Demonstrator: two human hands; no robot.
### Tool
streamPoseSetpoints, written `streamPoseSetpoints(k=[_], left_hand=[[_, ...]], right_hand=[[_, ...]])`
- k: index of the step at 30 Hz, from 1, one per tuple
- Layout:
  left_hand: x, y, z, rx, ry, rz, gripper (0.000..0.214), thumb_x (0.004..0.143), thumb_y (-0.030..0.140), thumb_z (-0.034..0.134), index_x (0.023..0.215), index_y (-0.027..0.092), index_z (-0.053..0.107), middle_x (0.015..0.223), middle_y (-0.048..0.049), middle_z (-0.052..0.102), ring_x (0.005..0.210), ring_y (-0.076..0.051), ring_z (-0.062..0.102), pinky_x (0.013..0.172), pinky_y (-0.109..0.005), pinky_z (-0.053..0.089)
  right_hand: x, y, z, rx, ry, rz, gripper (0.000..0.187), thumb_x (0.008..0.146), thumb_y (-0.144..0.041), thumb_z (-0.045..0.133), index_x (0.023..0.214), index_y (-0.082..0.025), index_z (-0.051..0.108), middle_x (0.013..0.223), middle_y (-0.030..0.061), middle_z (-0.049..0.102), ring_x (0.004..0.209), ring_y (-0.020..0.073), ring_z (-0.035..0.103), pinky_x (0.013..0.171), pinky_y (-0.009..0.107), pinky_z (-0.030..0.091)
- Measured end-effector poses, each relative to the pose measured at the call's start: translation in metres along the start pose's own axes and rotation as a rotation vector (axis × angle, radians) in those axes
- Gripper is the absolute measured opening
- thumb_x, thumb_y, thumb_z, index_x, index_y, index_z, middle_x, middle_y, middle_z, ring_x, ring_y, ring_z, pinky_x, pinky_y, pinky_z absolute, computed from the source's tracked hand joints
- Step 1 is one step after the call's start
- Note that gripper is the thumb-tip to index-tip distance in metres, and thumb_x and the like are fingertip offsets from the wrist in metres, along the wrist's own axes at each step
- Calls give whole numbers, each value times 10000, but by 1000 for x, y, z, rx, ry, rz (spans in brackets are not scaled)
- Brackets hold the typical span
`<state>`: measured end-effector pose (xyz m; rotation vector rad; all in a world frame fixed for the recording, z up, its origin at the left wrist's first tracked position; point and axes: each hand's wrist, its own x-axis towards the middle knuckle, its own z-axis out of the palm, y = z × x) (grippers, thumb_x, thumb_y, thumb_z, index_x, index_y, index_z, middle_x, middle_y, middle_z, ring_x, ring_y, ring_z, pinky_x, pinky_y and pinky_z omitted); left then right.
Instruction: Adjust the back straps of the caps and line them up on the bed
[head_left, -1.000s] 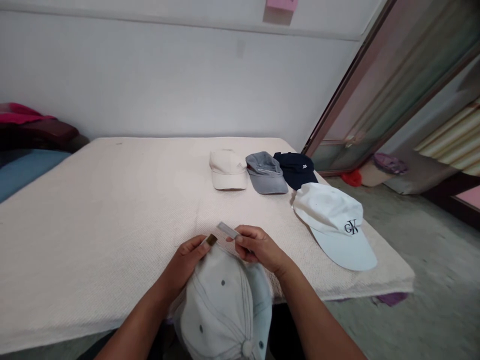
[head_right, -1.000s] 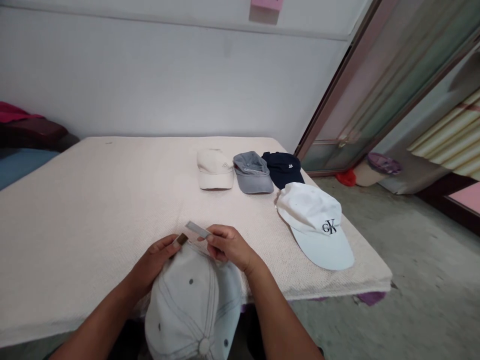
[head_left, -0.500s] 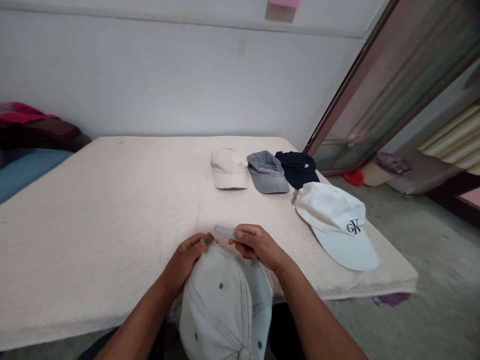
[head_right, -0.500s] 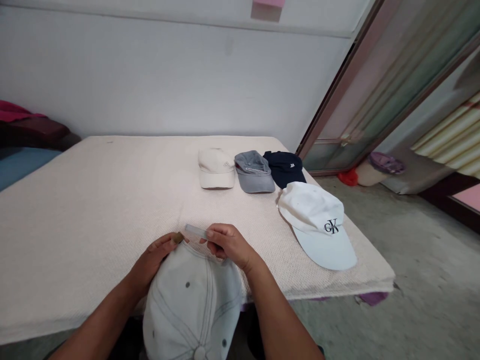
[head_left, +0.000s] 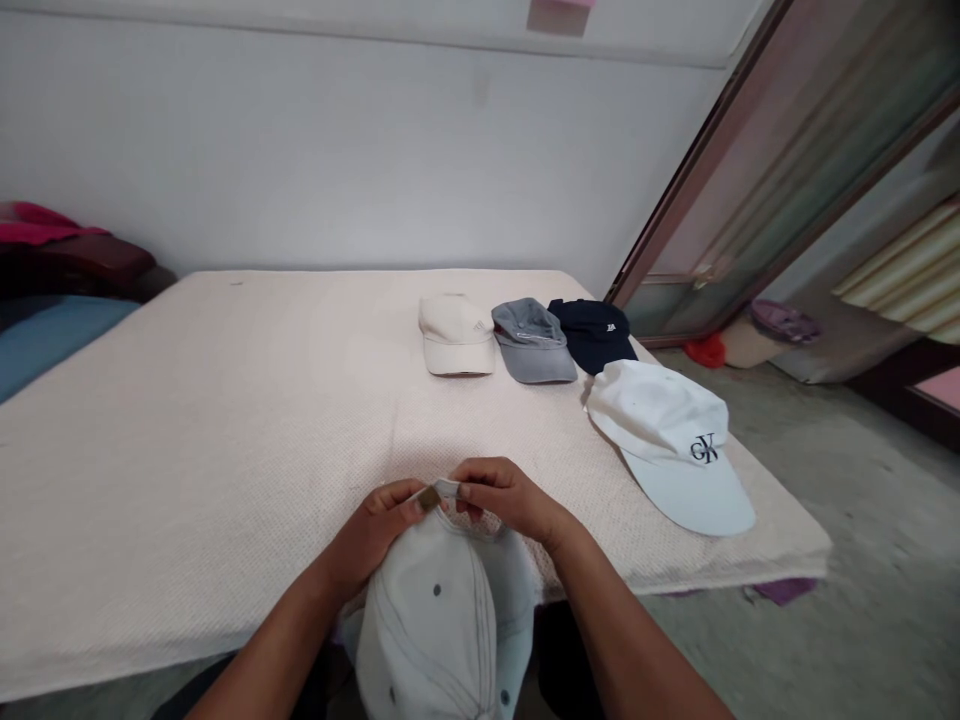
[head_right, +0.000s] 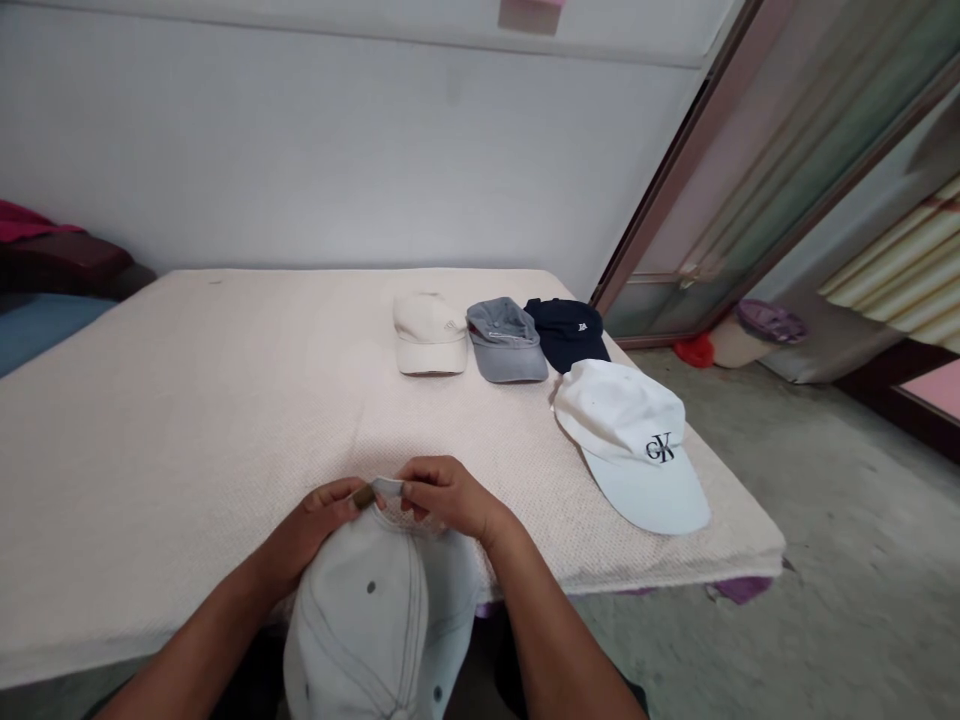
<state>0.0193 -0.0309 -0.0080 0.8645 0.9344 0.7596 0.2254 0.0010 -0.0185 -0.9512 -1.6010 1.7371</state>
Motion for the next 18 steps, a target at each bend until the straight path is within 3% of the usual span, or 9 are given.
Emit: streamPoseSetpoints(k=[6,10,18], left_hand=[[2,-3,0,35,-2,2,218,738,355,699,842,165,726,751,-44,672,611,-121,533,597,-231,392],[2,-3,2,55,4,-8,221,730,361,704,828,165,728,725,-39,668,601,-125,533,595,-237,389],[2,-3,5,50,28,-12,196,753,356,685,855,197,733,768,-31,691,641,-133,563,633,-245,410]], right_hand=[[0,-1,3,51,-21,-46,265,838,-404,595,828,-145,656,630,-13,526,534,82,432,518,219,346],[0,-2,5,77,21,-80,233,818,-382,627,818,-152,662,668,-2,556,593,96,482,569,230,382],[0,1,5,184,8,-59,182,809,-331,622,770,-156,652,664,-6,562,550,87,454,537,225,357]])
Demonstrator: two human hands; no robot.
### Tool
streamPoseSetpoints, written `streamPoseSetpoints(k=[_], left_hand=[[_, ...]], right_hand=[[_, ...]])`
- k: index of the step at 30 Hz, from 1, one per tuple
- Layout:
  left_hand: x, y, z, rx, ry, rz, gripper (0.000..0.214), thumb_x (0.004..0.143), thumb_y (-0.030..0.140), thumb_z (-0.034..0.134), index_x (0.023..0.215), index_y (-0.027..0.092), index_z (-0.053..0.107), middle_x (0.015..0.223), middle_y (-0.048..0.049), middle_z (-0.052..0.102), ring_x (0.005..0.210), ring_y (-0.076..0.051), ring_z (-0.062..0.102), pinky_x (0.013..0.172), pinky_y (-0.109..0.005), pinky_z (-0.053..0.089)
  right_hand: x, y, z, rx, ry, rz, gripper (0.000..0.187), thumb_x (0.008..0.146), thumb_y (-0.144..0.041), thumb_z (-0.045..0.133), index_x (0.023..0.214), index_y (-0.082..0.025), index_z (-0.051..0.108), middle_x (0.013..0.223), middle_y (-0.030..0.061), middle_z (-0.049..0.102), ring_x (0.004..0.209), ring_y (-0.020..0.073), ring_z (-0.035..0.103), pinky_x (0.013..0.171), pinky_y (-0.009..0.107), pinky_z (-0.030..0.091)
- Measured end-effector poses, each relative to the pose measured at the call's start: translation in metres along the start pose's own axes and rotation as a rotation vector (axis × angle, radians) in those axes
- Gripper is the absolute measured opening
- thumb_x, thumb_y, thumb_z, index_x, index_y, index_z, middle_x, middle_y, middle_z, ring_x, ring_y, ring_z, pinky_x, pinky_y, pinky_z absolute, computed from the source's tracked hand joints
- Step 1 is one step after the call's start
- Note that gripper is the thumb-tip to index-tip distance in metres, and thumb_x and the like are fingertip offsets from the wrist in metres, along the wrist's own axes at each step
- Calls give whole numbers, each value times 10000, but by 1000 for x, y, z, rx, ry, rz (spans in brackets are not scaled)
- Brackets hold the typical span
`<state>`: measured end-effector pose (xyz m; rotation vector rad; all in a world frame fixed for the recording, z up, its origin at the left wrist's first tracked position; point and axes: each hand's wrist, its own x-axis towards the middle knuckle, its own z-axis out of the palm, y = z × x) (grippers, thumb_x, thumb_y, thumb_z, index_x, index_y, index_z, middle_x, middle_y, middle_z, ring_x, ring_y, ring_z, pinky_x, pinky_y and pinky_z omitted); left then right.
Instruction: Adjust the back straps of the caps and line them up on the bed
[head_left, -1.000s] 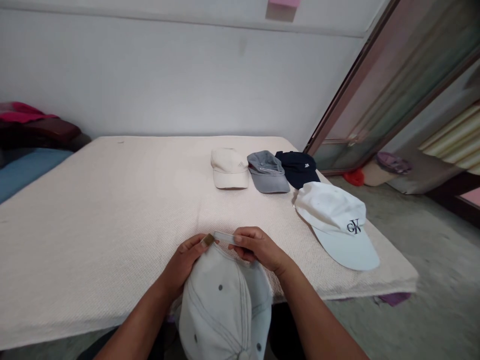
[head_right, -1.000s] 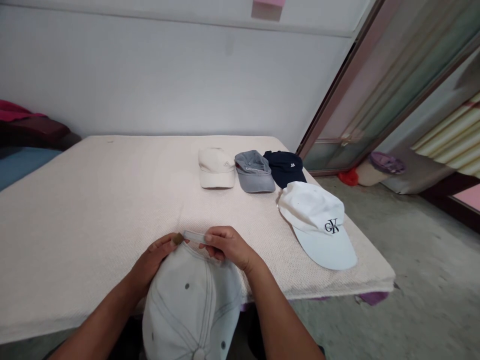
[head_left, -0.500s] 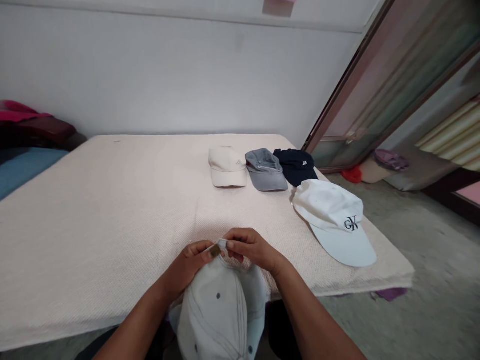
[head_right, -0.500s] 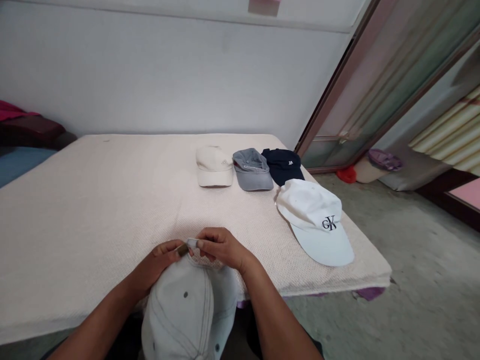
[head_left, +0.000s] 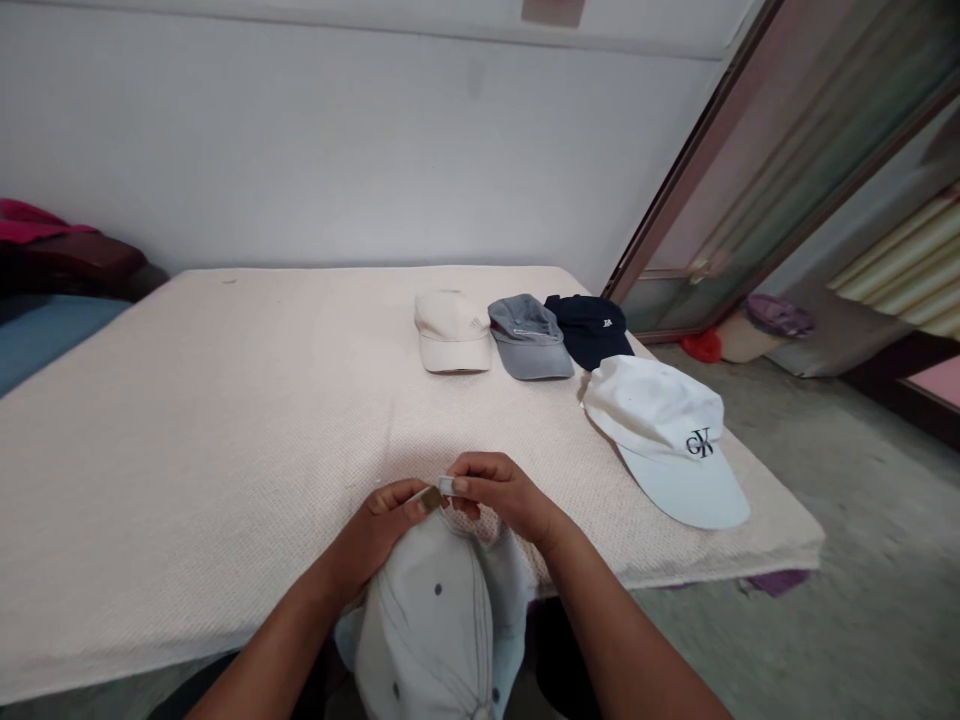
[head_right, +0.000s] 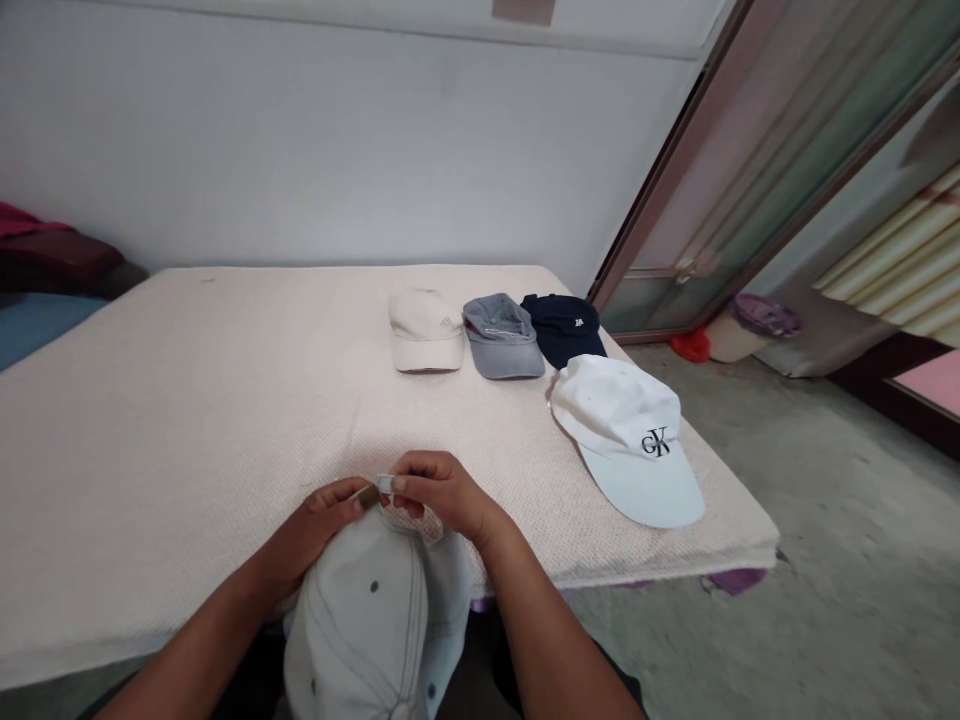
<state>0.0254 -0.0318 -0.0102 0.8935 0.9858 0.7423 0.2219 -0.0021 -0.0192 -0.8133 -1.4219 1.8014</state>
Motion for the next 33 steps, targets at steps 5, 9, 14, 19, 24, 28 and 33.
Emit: streamPoseSetpoints(k=[5,9,14,19,24,28,33], left_hand=[[0,-1,0,-12,-11,1,197,749,360,690,848,194,730,773,-33,694,640,-132,561,627,-238,409],[0,-2,0,-4,-23,-18,205,745,365,692,840,187,727,767,-37,687,634,-134,553,626,-240,405],[0,-3,1,51,-17,-15,219,782,383,654,804,171,706,711,-24,649,614,-123,518,611,-236,380],[0,-2,3,58,-18,-38,225,770,389,666,762,165,688,673,-5,618,588,-106,482,583,-221,355],[0,0,2,78,-33,-77,254,777,397,658,742,145,673,637,6,574,570,-95,443,564,-216,337],[-2,-1,2,56,-62,-80,248,786,387,651,751,143,670,638,7,562,572,-93,434,564,-213,331],[-3,-1,2,13,-73,-107,240,786,380,647,744,143,645,639,9,547,572,-97,426,563,-216,333]], right_hand=[[0,-2,0,15,-3,16,175,810,-307,611,741,-150,640,633,-14,552,535,81,448,525,218,346],[0,-3,1,-6,-29,38,193,804,-314,617,714,-144,620,597,-26,534,503,69,426,493,212,321],[-1,-3,-1,-23,-63,97,207,797,-337,623,724,-144,602,562,-38,508,481,65,409,461,208,287],[-2,-5,-1,-23,-91,136,222,802,-344,616,714,-142,588,524,-55,466,454,55,372,434,201,246],[-3,-4,-4,-40,-146,162,237,816,-366,613,747,-140,593,527,-56,463,452,52,362,422,194,241],[-2,-2,-5,-39,-143,173,241,795,-374,639,761,-139,598,545,-51,478,455,48,371,418,183,251],[-1,-2,-6,-13,-169,165,230,796,-361,643,763,-137,601,532,-58,459,447,43,352,416,180,246]])
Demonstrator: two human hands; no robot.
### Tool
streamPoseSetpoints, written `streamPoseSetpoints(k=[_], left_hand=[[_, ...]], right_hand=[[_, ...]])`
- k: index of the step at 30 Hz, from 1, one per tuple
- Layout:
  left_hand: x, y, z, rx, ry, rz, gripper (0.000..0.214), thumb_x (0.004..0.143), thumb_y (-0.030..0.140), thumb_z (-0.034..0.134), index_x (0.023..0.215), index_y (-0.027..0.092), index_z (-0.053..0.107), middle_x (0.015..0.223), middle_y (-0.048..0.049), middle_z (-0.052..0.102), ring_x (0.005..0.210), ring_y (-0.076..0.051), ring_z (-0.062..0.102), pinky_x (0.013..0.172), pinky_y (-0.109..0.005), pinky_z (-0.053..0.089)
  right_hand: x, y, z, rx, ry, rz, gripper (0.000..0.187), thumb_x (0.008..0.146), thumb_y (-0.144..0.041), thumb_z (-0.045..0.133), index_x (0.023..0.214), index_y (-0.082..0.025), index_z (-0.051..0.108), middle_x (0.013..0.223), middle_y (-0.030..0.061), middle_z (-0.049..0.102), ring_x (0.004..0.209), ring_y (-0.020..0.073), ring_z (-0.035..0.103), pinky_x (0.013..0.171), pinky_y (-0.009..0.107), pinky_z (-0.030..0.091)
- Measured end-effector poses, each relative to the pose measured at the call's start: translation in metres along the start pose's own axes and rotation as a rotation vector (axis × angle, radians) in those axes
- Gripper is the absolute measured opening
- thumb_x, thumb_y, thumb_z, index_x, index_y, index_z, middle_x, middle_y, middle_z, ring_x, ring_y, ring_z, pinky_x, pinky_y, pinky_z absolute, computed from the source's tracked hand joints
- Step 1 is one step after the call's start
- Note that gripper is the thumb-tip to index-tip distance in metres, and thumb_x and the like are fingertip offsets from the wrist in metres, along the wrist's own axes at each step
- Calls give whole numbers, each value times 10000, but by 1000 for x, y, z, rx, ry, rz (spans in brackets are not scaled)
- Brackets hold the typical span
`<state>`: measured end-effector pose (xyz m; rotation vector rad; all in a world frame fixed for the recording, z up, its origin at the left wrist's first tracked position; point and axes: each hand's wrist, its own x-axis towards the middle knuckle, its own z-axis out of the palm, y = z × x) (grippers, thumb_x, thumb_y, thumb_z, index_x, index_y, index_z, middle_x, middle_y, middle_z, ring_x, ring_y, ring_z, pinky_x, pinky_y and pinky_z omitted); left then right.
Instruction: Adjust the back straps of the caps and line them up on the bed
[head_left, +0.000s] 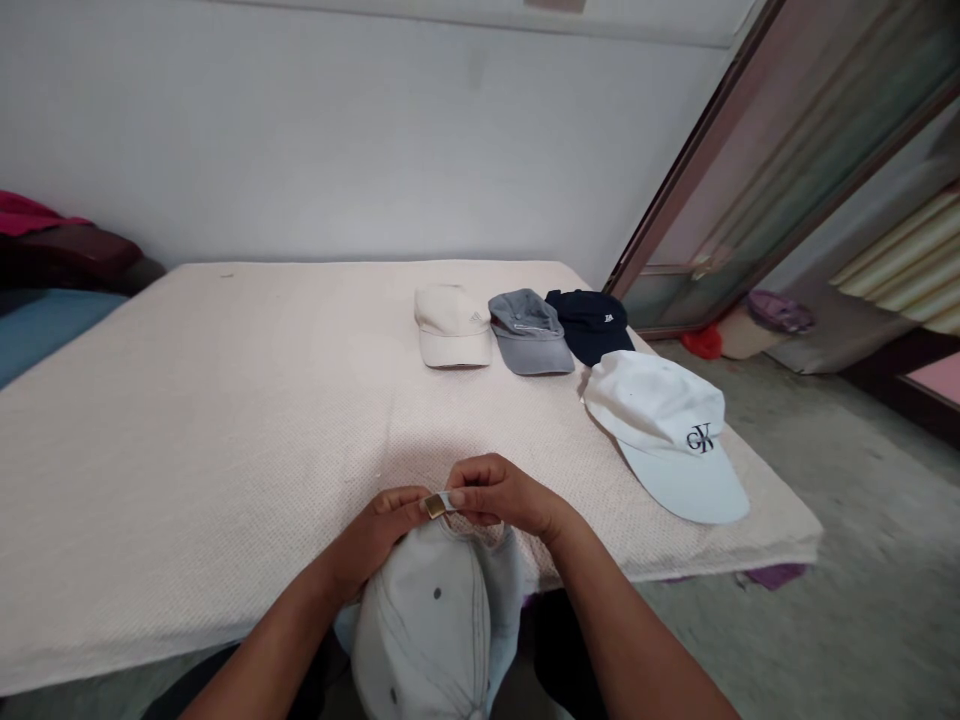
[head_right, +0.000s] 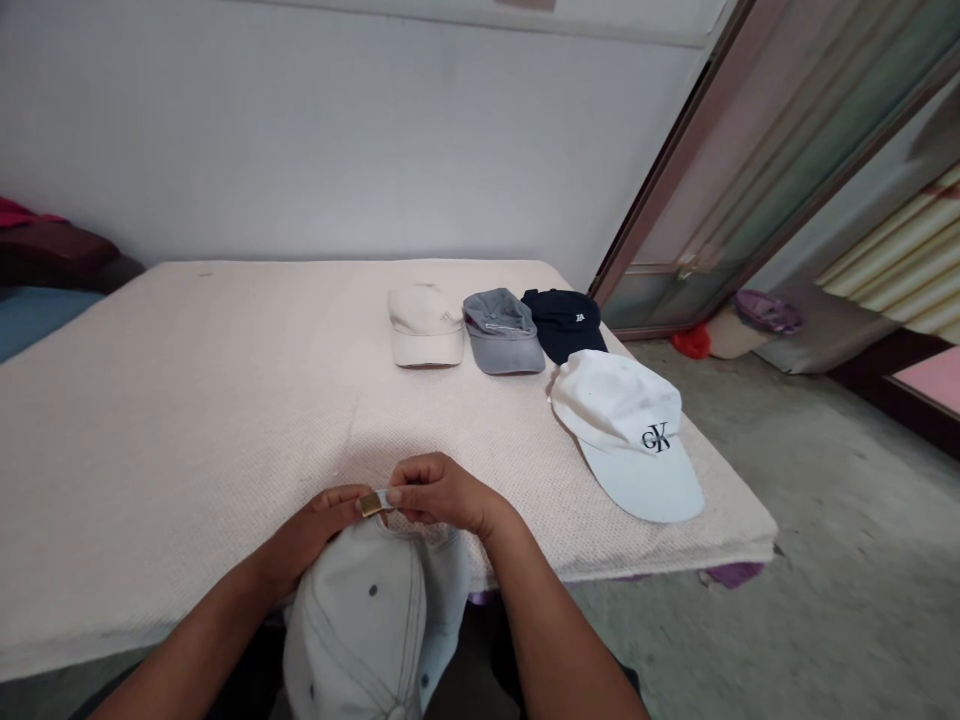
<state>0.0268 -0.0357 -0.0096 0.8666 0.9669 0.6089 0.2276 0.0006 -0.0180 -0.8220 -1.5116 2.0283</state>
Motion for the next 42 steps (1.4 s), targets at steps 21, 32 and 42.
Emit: streamPoseSetpoints(k=[21,32,42], left_hand=[[0,0,3,67,-62,69,282,848,350,547,876,159,752,818,-74,714,781,-197,582,738,-277,421],[1,-11,-3,-151,-124,6,277,760,247,681,1019,155,708,838,-81,723,726,-163,630,717,-267,451],[0,-8,-2,-216,-80,51,210,787,281,640,911,131,719,792,-89,706,706,-174,607,707,-270,452]], right_hand=[[5,-1,11,204,-146,-66,290,837,-313,622,1080,-156,602,561,-61,537,393,27,316,379,169,234],[6,2,8,138,-24,-48,279,809,-340,649,1014,-155,610,643,-39,547,456,41,415,407,165,296],[-6,3,-3,54,21,76,223,804,-357,645,819,-140,594,589,-35,553,450,63,487,413,178,357]])
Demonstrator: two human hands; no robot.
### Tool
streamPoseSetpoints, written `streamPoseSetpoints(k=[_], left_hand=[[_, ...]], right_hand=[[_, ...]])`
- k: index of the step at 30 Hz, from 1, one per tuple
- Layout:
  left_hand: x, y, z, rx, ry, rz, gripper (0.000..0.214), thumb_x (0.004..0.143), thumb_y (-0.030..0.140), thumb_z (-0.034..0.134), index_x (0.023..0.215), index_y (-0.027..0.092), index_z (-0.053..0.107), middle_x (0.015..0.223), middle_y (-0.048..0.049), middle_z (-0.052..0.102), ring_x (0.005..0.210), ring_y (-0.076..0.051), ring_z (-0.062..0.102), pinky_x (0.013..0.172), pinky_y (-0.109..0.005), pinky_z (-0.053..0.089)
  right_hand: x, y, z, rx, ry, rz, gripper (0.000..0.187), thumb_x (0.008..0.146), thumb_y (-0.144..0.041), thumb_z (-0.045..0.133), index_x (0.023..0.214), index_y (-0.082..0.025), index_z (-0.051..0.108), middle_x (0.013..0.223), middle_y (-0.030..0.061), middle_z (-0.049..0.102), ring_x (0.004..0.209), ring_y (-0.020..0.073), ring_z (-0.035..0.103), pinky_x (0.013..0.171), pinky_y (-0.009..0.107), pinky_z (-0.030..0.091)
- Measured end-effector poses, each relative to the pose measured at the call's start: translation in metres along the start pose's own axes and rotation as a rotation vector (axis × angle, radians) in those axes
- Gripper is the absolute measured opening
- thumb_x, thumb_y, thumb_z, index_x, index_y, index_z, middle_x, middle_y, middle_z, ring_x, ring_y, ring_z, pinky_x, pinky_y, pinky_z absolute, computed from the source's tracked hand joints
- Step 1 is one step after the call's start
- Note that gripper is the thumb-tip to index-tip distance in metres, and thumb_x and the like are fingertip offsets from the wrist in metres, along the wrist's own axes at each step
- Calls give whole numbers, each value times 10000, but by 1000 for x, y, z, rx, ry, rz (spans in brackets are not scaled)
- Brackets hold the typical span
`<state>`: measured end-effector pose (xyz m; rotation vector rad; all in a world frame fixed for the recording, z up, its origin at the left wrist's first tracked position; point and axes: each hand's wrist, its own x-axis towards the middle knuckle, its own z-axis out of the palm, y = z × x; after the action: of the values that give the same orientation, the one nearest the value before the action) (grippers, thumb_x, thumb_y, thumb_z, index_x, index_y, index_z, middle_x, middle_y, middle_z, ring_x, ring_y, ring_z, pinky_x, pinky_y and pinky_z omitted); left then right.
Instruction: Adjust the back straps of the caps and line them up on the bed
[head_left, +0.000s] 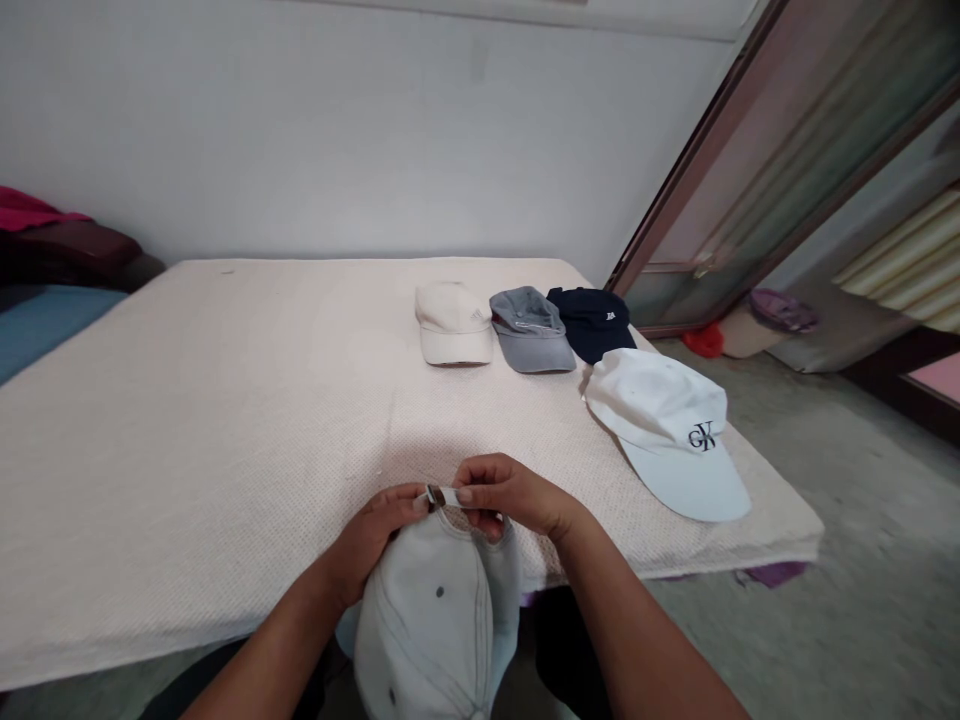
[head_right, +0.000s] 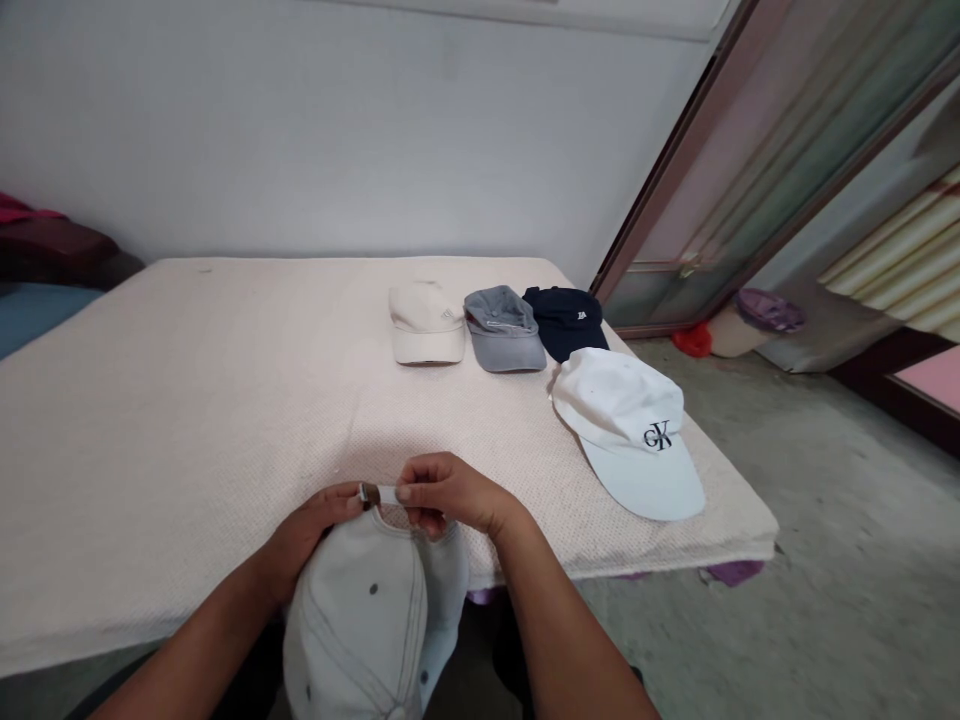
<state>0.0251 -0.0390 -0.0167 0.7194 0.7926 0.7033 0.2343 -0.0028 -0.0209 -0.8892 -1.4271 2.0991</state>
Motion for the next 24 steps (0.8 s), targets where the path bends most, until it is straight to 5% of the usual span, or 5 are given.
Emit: streamPoseSetpoints(k=[7,13,18,24], left_hand=[[2,-2,0,59,36,-85,177,719,282,715,802,126,713,689,-44,669,575,-123,545,579,-232,403],[0,2,4,141,82,-101,258,689,311,744,894,155,732,780,-63,708,717,-182,612,690,-285,443],[-3,0,7,136,8,-106,221,698,294,739,868,153,747,752,-65,719,703,-180,624,698,-284,450],[-3,0,7,-1,-29,-95,205,759,227,663,922,128,737,827,-97,730,750,-204,647,771,-313,465]], right_hand=[[5,1,7,119,-31,-48,211,746,-305,709,753,-132,588,520,-67,498,407,33,385,373,162,263],[5,-2,12,227,-87,-76,280,747,-262,719,974,-159,590,557,-72,538,402,31,390,371,149,270],[9,-2,15,233,-204,-51,335,726,-266,742,1012,-165,599,570,-66,563,399,34,411,362,146,283],[8,0,13,141,-136,-100,297,790,-324,683,1028,-165,605,625,-44,590,423,37,426,409,164,339]])
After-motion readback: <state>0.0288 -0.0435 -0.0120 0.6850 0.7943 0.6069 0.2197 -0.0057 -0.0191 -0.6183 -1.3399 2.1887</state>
